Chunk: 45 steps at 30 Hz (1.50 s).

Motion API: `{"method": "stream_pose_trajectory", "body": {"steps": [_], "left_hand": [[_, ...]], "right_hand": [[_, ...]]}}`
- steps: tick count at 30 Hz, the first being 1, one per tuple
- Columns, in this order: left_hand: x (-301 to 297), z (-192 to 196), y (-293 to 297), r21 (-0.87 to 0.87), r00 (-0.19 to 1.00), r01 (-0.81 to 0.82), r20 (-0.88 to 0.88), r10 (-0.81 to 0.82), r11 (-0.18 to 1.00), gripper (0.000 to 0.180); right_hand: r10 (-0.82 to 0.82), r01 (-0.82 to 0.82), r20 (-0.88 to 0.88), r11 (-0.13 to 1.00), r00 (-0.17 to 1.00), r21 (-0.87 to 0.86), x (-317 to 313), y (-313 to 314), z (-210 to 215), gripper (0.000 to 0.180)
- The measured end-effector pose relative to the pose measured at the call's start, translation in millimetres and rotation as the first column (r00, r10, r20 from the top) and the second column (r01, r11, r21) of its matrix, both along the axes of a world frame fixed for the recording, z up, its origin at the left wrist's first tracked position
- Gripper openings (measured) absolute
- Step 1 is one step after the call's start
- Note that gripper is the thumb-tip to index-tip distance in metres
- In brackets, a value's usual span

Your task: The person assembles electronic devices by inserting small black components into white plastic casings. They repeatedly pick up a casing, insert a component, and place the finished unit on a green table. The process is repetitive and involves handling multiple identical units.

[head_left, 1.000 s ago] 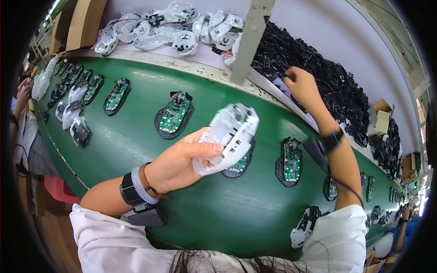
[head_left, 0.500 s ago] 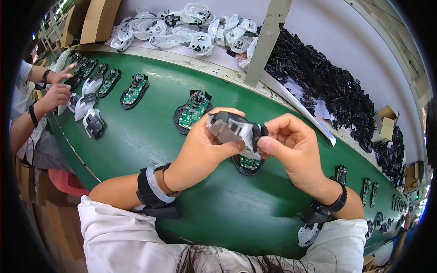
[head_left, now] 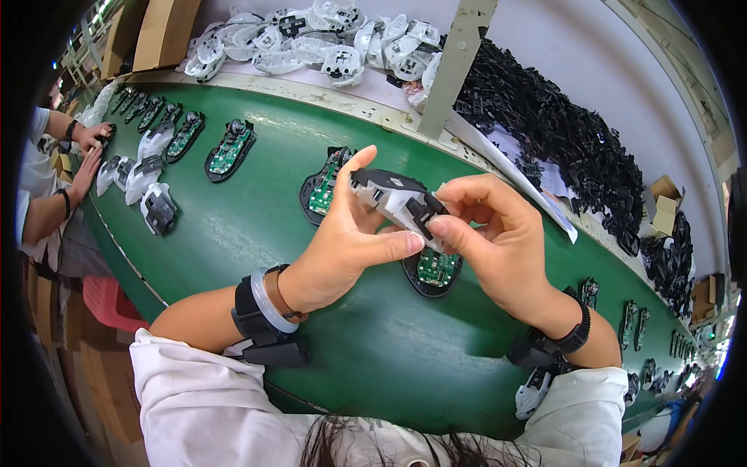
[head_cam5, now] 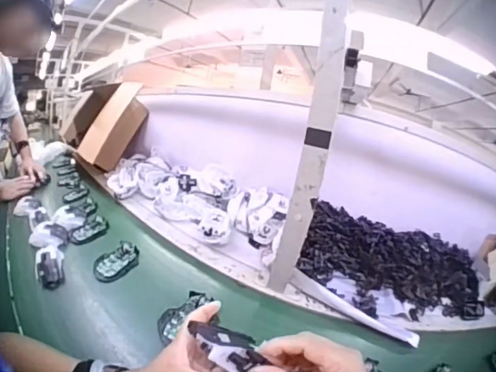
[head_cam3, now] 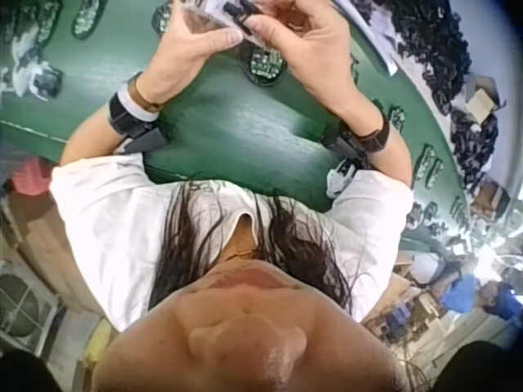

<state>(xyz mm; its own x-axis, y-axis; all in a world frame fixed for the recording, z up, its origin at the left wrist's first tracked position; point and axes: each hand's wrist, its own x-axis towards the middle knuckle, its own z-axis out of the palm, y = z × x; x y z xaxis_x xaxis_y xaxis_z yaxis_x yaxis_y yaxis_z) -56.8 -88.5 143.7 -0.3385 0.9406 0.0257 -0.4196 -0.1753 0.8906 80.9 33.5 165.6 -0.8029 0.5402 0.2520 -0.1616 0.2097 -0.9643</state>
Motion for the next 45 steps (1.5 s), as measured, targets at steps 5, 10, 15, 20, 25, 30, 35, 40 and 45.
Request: {"method": "stream_pose_trajectory", "body": {"steps": [5,10,15,20,25,30,35,40,45], "left_hand": [[2,0,1,0.011,0.997,-0.036,-0.069,0.037,0.999,0.092],[-1,-4,3,-0.025,1.000,-0.023,0.014,0.023,0.999,0.079],[-4,-4,1,-0.026,0.999,-0.019,0.043,0.020,0.999,0.057],[-2,-2,-3,-0.007,0.998,-0.049,-0.031,0.049,0.999,0.046],[-2,2,-2,0.014,0.993,-0.010,-0.120,0.012,1.000,0.055],[2,12,-7,-0.043,0.968,0.186,-0.165,-0.190,0.982,0.071],[23,17,-21,-0.213,0.882,0.343,-0.263,-0.391,0.915,0.100],[26,12,-12,-0.325,0.812,0.401,-0.305,-0.497,0.856,0.076],[19,16,-23,-0.392,0.804,0.371,-0.319,-0.502,0.842,0.047]], "right_hand": [[-0.056,0.049,0.047,0.989,0.997,0.141,-4,0,3,0.016],[-0.155,0.122,0.041,0.893,0.987,0.434,-15,8,-8,0.034],[0.234,-0.204,0.207,0.967,0.950,-0.153,-4,2,-6,0.049],[0.249,-0.234,0.130,0.964,0.960,-0.124,-8,0,-9,0.046],[0.243,-0.243,0.043,0.970,0.969,0.001,-9,-2,-10,0.051],[0.171,-0.200,0.122,0.937,0.978,0.286,21,-15,-1,0.065],[-0.082,-0.154,0.498,0.897,0.863,0.415,111,-33,16,0.076],[-0.029,-0.154,0.682,0.966,0.730,0.206,154,-80,6,0.079],[-0.500,0.181,0.359,0.746,0.788,0.641,145,15,16,0.044]]}}
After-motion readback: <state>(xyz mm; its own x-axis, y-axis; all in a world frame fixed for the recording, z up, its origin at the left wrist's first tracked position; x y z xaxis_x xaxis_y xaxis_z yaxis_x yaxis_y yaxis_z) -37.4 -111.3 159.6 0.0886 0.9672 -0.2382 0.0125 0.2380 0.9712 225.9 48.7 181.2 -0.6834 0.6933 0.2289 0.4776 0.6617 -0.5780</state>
